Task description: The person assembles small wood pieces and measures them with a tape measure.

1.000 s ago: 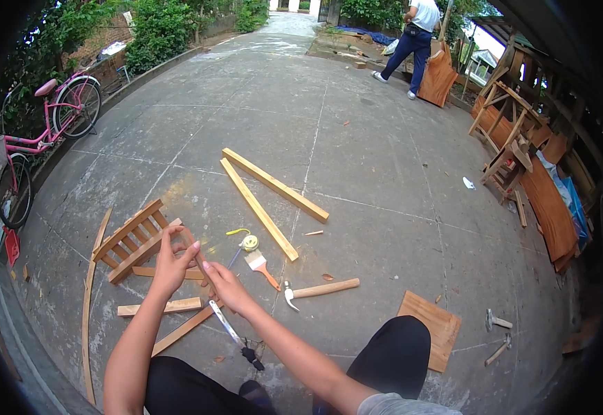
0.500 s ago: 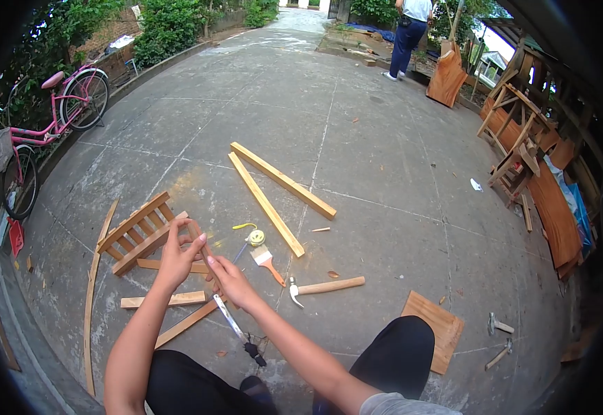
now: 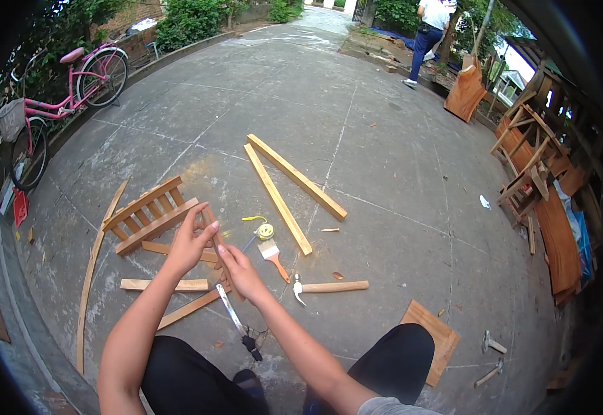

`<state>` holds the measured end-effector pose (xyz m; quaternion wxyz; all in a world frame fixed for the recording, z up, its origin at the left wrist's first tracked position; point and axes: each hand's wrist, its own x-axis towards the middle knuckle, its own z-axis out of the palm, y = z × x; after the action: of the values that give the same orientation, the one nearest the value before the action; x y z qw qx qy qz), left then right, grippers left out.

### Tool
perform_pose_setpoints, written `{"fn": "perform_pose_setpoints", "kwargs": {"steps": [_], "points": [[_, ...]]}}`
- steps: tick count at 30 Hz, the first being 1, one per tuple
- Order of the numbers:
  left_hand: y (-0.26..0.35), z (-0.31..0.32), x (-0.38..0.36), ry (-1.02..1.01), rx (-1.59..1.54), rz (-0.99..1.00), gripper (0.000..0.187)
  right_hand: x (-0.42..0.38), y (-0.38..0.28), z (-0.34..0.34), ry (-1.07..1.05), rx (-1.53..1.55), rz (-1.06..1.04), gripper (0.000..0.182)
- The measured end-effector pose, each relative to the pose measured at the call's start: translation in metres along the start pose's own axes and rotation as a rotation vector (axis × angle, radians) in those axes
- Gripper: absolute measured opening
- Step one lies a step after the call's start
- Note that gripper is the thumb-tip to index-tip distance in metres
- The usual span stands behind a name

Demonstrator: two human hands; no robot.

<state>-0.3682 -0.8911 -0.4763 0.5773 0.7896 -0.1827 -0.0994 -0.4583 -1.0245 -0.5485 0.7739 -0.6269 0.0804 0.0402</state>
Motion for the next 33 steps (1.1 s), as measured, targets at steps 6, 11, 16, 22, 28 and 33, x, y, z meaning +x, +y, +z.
{"fn": "perform_pose_setpoints", "kwargs": {"steps": [6,11,16,22,28,33], "points": [[-0.001,0.000,0.001,0.013,0.004,-0.021,0.054,0.000,0.000,0.001,0.011,0.002,-0.005,0.050],[-0.004,-0.002,0.003,0.018,0.044,-0.013,0.054,0.001,0.000,0.002,0.008,0.012,0.004,0.050],[0.002,-0.003,0.001,0.023,0.084,-0.023,0.054,0.000,0.000,0.003,0.007,0.011,0.008,0.050],[0.001,-0.003,0.002,0.009,0.099,-0.021,0.054,0.000,0.000,0.000,-0.001,0.013,-0.014,0.052],[-0.001,-0.001,0.002,0.036,0.120,0.003,0.055,0.002,0.004,0.002,0.019,0.034,-0.026,0.055],[-0.006,-0.001,0.003,0.052,0.132,0.014,0.057,0.002,0.005,0.002,0.016,0.043,-0.027,0.055]]}}
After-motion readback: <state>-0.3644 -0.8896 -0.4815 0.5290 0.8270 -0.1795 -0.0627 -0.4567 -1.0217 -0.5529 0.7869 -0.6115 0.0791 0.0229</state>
